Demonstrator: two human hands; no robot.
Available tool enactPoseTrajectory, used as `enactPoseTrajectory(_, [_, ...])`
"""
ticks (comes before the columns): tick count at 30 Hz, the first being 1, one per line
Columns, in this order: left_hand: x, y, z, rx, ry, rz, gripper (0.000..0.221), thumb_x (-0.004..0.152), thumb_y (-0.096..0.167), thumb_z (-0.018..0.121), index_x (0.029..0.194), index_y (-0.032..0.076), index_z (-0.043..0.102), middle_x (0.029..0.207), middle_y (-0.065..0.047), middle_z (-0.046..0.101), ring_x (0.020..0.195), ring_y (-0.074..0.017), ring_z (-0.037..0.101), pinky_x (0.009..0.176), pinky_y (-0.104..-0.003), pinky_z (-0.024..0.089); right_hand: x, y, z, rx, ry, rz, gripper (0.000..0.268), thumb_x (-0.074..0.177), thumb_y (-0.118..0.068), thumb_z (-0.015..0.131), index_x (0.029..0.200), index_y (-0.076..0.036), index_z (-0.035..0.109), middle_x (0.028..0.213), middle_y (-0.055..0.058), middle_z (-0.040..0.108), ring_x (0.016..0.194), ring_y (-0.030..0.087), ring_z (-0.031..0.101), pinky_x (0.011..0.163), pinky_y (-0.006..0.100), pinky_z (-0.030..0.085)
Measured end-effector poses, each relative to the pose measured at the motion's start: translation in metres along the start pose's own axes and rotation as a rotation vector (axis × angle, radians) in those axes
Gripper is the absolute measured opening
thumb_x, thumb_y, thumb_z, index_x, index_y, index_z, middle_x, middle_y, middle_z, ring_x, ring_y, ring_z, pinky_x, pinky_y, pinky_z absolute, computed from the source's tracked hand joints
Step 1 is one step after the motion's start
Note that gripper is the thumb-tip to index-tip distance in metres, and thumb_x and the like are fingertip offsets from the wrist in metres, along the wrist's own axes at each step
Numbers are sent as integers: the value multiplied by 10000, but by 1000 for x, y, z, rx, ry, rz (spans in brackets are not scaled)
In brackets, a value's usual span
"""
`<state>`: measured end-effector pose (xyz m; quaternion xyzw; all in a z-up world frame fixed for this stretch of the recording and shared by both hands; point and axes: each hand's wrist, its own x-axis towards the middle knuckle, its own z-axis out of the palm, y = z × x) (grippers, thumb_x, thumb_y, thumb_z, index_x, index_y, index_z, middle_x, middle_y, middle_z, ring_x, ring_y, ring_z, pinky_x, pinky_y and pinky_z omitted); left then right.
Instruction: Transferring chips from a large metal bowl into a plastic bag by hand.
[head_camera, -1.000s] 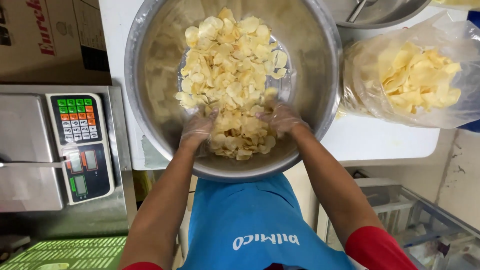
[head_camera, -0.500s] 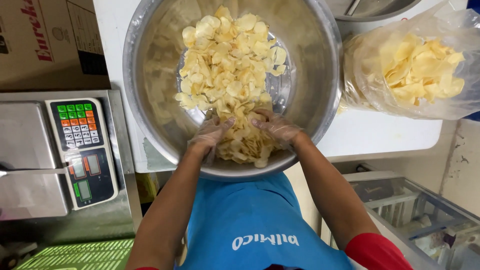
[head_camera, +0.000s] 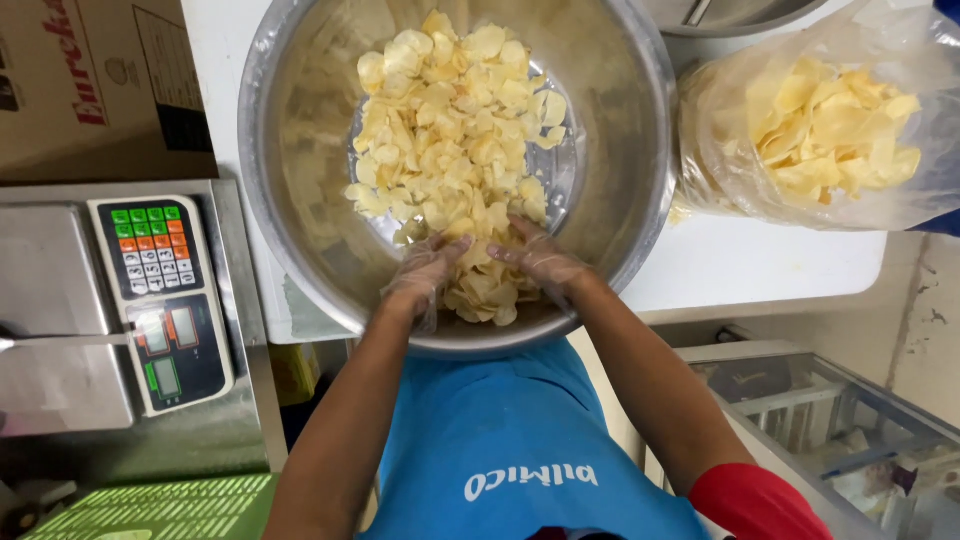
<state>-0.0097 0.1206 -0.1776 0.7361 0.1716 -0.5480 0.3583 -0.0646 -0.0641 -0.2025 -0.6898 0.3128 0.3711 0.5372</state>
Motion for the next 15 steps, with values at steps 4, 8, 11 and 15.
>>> enactPoseTrajectory(4, [-6,0,1,-23,-5,-6,921,774,801,593,1529,283,499,1526,-107,540,1447,-315,457,1208,-482,358,-8,-6,-3,-26,-62,17,990,844,-540,806,1622,-165,320,1635,191,366,1509,383,339,1226,497,339])
enactPoseTrajectory(8, [-20,8,3,-114,47,28,858,818,711,588,1536,251,484,1529,-136,535,1452,-323,450,1205,-471,361,-39,-29,-13,59,-7,-20,898,867,-443,790,1611,-188,356,1625,194,390,1499,378,363,1223,473,341])
enactPoseTrajectory(11, [-48,28,8,-275,116,106,735,843,598,656,1482,253,544,1483,-123,580,1406,-328,505,1173,-473,409,-56,-46,-23,25,2,-74,894,860,-449,793,1608,-231,355,1613,188,408,1485,364,385,1218,448,350])
enactPoseTrajectory(15, [-95,64,16,-637,181,329,499,908,369,745,1357,166,667,1361,-212,632,1312,-402,589,1135,-544,439,-85,-72,-32,377,-38,-410,769,830,-75,845,1506,-234,515,1376,147,650,1191,221,631,1053,394,536])
